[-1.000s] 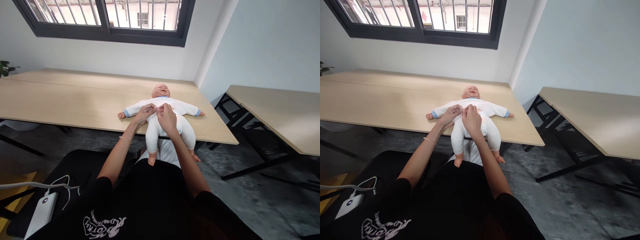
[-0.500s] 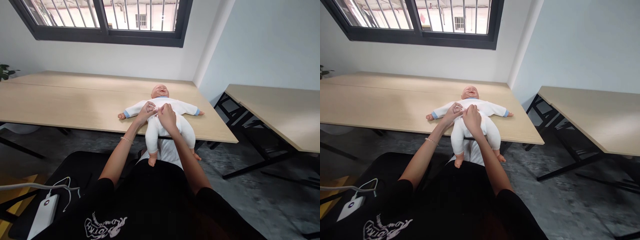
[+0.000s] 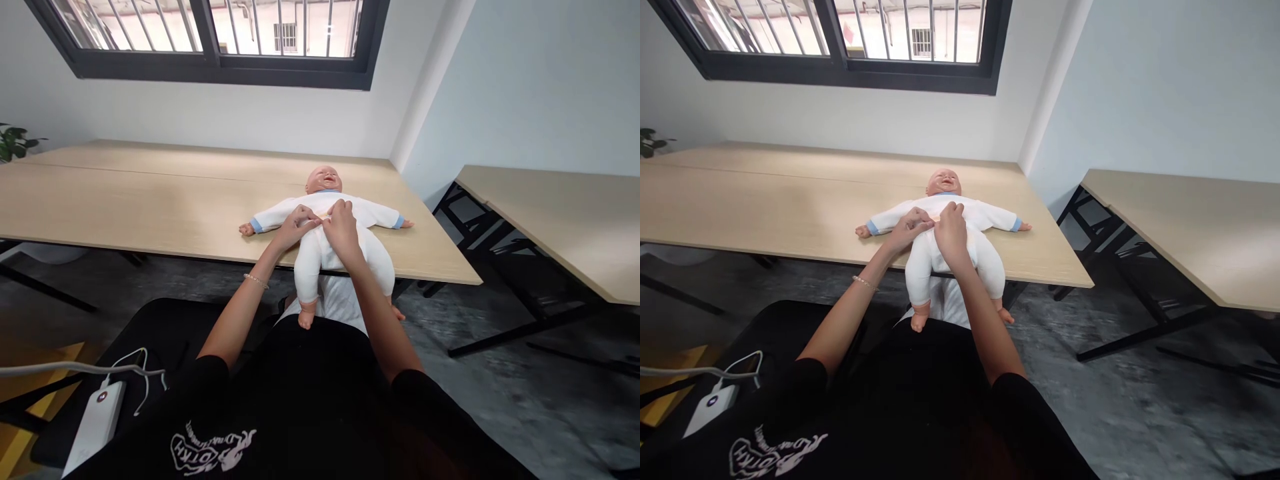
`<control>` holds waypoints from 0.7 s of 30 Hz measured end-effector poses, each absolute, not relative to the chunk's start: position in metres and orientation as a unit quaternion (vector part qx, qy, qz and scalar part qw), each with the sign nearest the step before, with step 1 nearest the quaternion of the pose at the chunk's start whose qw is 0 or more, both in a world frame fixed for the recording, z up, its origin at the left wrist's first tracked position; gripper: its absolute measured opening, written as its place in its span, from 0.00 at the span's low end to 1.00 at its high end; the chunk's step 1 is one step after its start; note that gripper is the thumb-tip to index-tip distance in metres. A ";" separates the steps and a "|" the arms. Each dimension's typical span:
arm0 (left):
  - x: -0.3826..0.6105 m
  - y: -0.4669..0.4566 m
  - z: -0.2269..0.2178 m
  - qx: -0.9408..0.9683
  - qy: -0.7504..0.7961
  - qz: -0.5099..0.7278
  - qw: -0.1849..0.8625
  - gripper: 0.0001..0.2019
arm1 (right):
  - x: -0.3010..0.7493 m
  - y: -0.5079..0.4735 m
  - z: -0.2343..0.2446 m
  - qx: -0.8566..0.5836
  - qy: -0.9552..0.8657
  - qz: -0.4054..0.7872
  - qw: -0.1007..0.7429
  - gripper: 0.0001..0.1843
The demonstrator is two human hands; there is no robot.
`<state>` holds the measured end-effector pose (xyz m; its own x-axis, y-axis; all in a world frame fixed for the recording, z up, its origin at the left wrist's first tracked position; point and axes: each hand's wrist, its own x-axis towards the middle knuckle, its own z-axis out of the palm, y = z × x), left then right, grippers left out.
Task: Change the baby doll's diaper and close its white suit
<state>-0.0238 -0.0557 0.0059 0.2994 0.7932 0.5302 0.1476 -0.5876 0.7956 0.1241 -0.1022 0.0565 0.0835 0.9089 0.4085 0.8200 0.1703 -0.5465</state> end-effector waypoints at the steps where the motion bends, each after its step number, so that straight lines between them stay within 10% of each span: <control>1: -0.024 -0.057 0.005 0.742 0.321 0.496 0.316 0.14 | 0.126 -0.103 0.056 -0.637 -0.670 0.057 0.376 0.14; 10: -0.024 -0.069 0.007 0.796 0.352 0.454 0.190 0.29 | 0.209 -0.102 0.026 -0.653 -0.572 0.146 0.474 0.23; 15: -0.015 -0.088 0.023 0.840 0.417 0.329 0.104 0.29 | 0.208 -0.111 0.024 -0.603 -0.648 0.198 0.421 0.37; 21: 0.002 -0.112 0.040 0.866 0.436 0.230 0.084 0.40 | 0.180 -0.141 0.046 -0.655 -0.686 0.151 0.279 0.29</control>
<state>0.0018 -0.1115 0.0400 0.5143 0.7936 0.3250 0.7162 -0.6059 0.3462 0.1799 -0.1409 0.0462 0.0142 0.9828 0.1840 0.8139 0.0956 -0.5731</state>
